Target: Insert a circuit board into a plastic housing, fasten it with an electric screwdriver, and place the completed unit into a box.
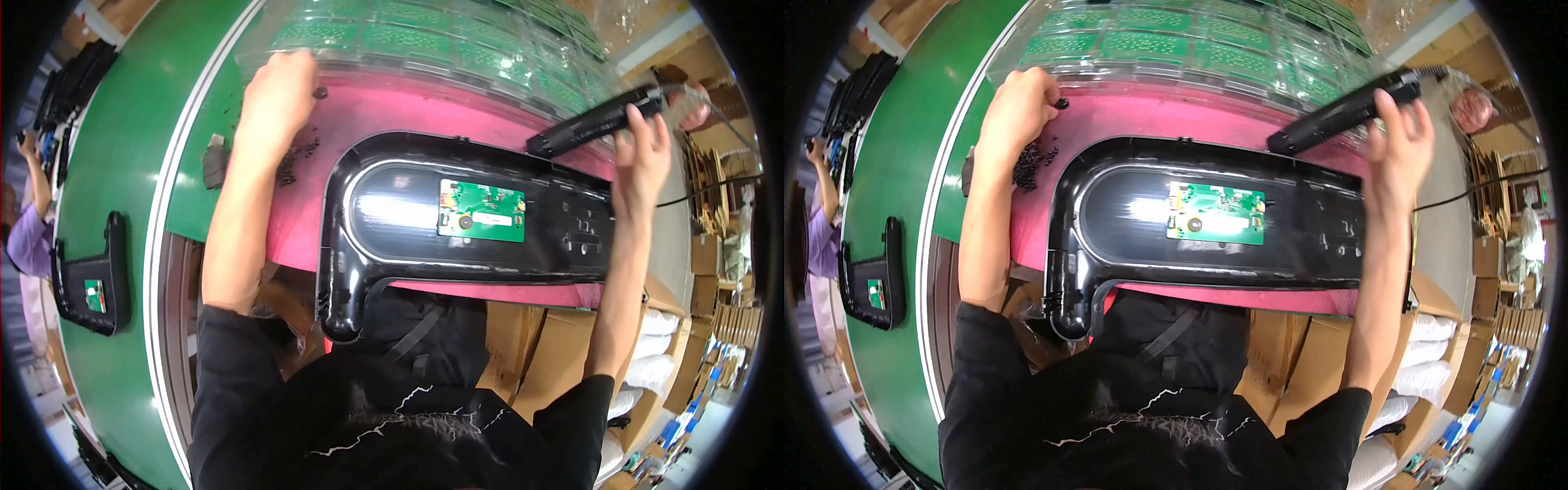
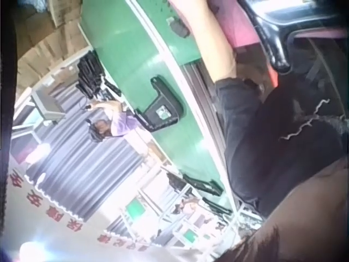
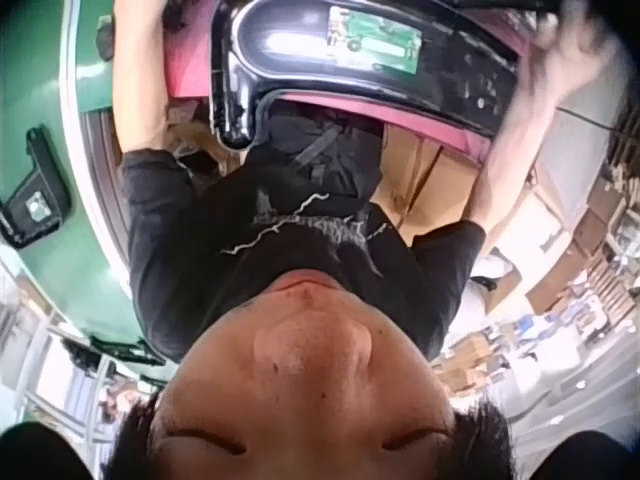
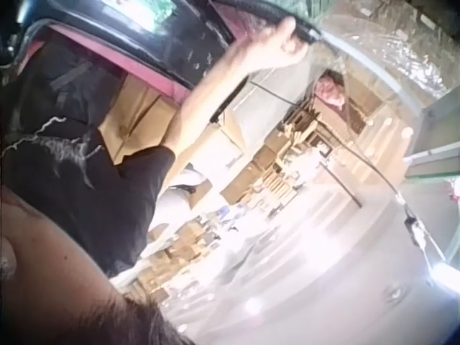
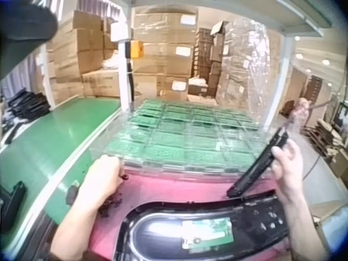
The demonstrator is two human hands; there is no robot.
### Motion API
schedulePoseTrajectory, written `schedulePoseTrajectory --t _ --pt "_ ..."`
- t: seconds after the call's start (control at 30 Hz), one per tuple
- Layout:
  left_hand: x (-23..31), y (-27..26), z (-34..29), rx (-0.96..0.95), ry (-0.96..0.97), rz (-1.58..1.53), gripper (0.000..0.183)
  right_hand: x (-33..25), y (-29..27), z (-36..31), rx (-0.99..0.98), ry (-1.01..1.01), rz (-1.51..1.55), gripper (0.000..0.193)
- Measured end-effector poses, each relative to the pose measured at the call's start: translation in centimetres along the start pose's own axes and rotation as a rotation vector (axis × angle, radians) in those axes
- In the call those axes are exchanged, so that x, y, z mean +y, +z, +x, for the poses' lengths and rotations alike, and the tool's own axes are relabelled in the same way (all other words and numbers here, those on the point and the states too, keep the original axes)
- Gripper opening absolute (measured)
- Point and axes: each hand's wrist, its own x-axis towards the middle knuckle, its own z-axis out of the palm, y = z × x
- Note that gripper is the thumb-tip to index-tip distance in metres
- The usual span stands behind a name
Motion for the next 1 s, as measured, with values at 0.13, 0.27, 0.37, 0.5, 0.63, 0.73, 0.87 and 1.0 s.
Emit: schedulePoseTrajectory --t 0.13,0.27,0.37,0.5,0.63,0.73,0.87,1.0 --pt "-1.0 0.3 0.4 -0.069 -0.005 -0.054 0.018 0.4 5.3 -2.1 -0.291 0.505 0.423 0.023" --pt "-1.1 -1.0 0.4 -0.137 -0.032 -0.200 0.015 -0.8 6.9 -1.9 -0.216 0.356 0.580 0.028" --pt "2.0 -2.7 0.1 -0.072 -0.017 -0.337 0.019 -2.2 6.9 -2.8 -0.222 0.291 0.807 0.031" --pt "6.4 -3.0 -2.1 -0.176 0.257 -0.997 0.016 -2.6 7.9 -4.8 -0.303 0.303 0.904 0.032" --pt "9.6 -2.5 -3.4 -0.305 0.374 -1.228 0.015 -2.6 8.7 -6.5 -0.360 0.317 0.994 0.035" --pt "9.7 -1.4 -3.1 -0.456 0.305 -1.392 0.016 -2.7 7.9 -6.9 -0.439 0.271 1.043 0.036" --pt "9.5 -1.6 -2.4 -0.726 0.177 -1.502 0.018 -3.7 8.0 -7.6 -0.497 0.216 1.012 0.035" --pt "9.3 -1.0 -2.3 -0.656 0.257 -1.473 0.014 -4.4 7.4 -8.1 -0.501 0.097 0.897 0.040"
